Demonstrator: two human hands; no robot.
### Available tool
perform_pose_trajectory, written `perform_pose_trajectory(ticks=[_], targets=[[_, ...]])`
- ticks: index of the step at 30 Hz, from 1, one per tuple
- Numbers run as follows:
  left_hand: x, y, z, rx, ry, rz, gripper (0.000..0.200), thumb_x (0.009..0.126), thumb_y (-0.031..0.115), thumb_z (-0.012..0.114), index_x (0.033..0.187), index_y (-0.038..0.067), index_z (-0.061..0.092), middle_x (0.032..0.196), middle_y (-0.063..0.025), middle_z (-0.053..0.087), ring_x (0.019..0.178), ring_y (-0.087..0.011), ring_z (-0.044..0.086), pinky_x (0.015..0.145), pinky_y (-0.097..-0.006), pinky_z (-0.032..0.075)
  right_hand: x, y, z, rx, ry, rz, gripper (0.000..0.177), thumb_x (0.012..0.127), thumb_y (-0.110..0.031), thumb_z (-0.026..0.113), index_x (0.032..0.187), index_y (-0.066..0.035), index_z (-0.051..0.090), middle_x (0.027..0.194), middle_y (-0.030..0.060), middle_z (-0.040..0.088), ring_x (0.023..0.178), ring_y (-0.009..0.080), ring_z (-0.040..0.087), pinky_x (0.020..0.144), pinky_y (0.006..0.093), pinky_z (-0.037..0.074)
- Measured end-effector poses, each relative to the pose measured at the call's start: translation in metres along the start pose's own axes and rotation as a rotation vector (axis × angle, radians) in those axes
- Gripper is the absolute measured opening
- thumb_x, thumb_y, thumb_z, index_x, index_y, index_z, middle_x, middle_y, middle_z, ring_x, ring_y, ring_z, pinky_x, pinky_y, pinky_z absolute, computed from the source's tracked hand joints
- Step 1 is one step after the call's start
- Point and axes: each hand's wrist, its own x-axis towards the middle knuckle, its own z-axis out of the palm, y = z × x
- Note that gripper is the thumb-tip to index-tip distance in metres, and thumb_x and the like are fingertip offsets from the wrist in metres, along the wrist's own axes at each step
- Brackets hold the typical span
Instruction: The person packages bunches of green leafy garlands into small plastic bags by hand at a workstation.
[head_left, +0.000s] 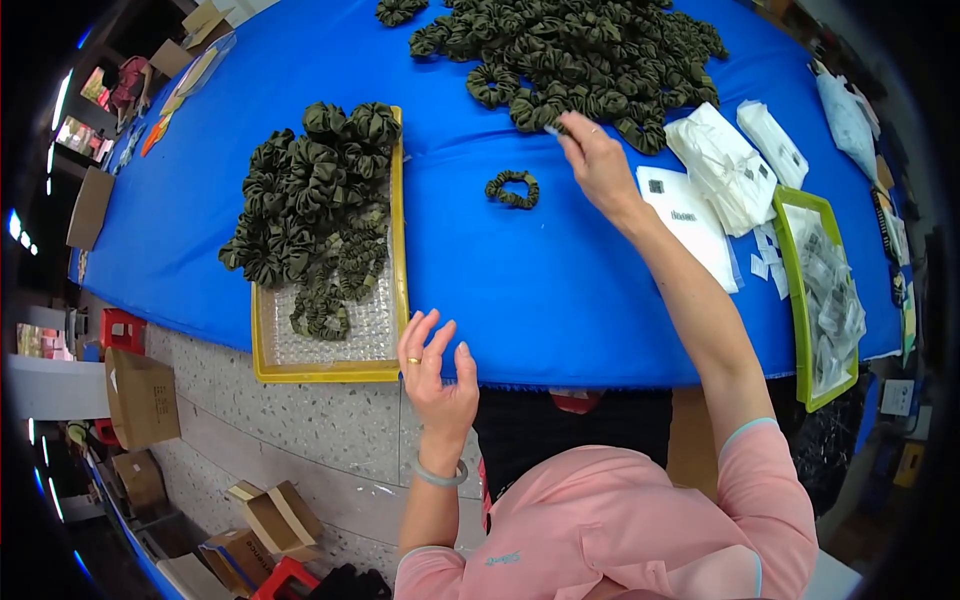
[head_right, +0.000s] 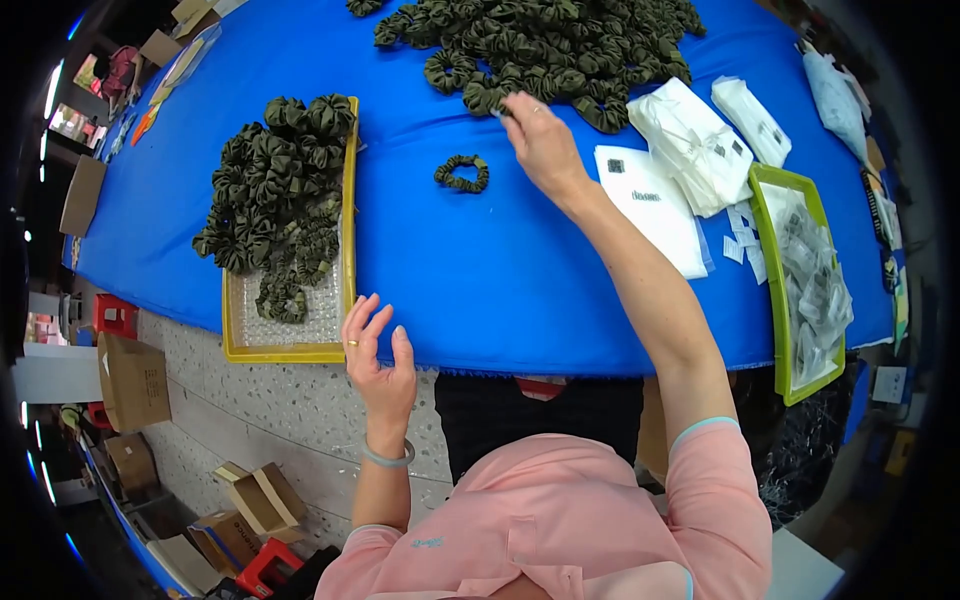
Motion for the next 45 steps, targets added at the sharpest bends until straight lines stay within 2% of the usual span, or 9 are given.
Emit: perform_pose_trajectory(ticks=[5,13,19,26,30,36,40,43,45], targets=[[0.006,0.005,-0.015,-0.056,0.05,0.012,0.031,0.083,-0.002,0.064,0.113,0.005,0.066,0.127,-0.0119,0.062,0.122,-0.0345,0.056,0.105,-0.0452,0.046,0.044,-0.009,0.02,-0.063,0.166,-0.289,0.031,0.093,-0.003,0.062,0.124,0.0,0.063,0.131,0.0133,0.065,0.12,0.0277,0.062,0.095,0.0324,0.052],[0.01,-0.021,-0.041,0.08,0.176,-0.072,0.031,0.082,-0.003,0.064,0.112,0.005,0.066,0.125,-0.0113,0.063,0.119,-0.0329,0.057,0.103,-0.0437,0.047,-0.011,-0.163,0.103,0.345,-0.116,-0.582,0.031,0.09,-0.002,0.063,0.121,0.001,0.062,0.129,0.0131,0.064,0.124,0.0306,0.06,0.096,0.036,0.053],[0.04,-0.07,-0.072,0.287,0.237,-0.029,0.029,0.081,-0.001,0.067,0.109,0.005,0.067,0.117,-0.0107,0.064,0.105,-0.027,0.06,0.092,-0.0388,0.05,-0.016,-0.181,0.137,0.28,-0.226,-0.385,0.031,0.092,-0.007,0.063,0.122,0.001,0.064,0.126,0.0142,0.067,0.125,0.0309,0.059,0.101,0.0378,0.052],[0.119,-0.156,-0.084,0.674,0.072,-0.142,0.017,0.08,0.01,0.072,0.096,0.004,0.068,0.097,-0.0096,0.064,0.084,-0.0275,0.06,0.076,-0.0378,0.051,-0.03,-0.165,0.067,0.318,-0.155,-0.242,0.033,0.092,-0.004,0.061,0.124,0.002,0.063,0.129,0.0157,0.066,0.121,0.03,0.062,0.099,0.0357,0.051],[0.125,-0.115,-0.093,0.289,0.115,-0.397,0.015,0.079,0.011,0.072,0.092,0.004,0.068,0.108,-0.0123,0.064,0.083,-0.0292,0.062,0.072,-0.0406,0.051,-0.044,-0.136,0.016,0.318,-0.099,-0.084,0.035,0.092,-0.002,0.061,0.126,0.002,0.063,0.129,0.0151,0.066,0.109,0.0258,0.066,0.09,0.0316,0.053],[0.144,-0.11,-0.082,0.65,0.117,-0.208,0.019,0.078,0.012,0.072,0.094,0.003,0.067,0.112,-0.0139,0.064,0.085,-0.0314,0.062,0.074,-0.0399,0.052,-0.081,-0.099,-0.065,0.216,-0.069,0.189,0.037,0.096,-0.003,0.058,0.132,0.0,0.061,0.127,0.0119,0.067,0.089,0.0165,0.065,0.073,0.0229,0.049],[0.152,-0.175,-0.08,0.914,0.015,-0.128,0.021,0.078,0.015,0.072,0.093,0.001,0.066,0.106,-0.0119,0.066,0.083,-0.0295,0.063,0.075,-0.0362,0.053,-0.115,-0.07,-0.107,0.099,0.033,0.203,0.038,0.096,-0.004,0.057,0.135,0.0,0.06,0.128,0.0115,0.067,0.092,0.0162,0.064,0.078,0.0226,0.048],[0.142,-0.101,-0.082,0.726,0.109,-0.181,0.024,0.073,0.009,0.074,0.093,0.003,0.062,0.114,-0.0162,0.064,0.093,-0.0347,0.061,0.083,-0.04,0.052,-0.136,-0.056,-0.132,0.103,0.078,0.299,0.038,0.097,-0.004,0.055,0.135,0.001,0.059,0.13,0.0125,0.066,0.101,0.0187,0.065,0.085,0.0239,0.049],[0.118,-0.039,-0.06,0.458,0.056,0.002,0.026,0.068,0.003,0.073,0.09,0.004,0.06,0.113,-0.0151,0.065,0.094,-0.0322,0.062,0.083,-0.0388,0.052,-0.148,-0.052,-0.143,0.076,0.093,0.328,0.039,0.097,-0.003,0.054,0.136,0.001,0.059,0.131,0.0135,0.066,0.111,0.0217,0.065,0.093,0.0261,0.048]])
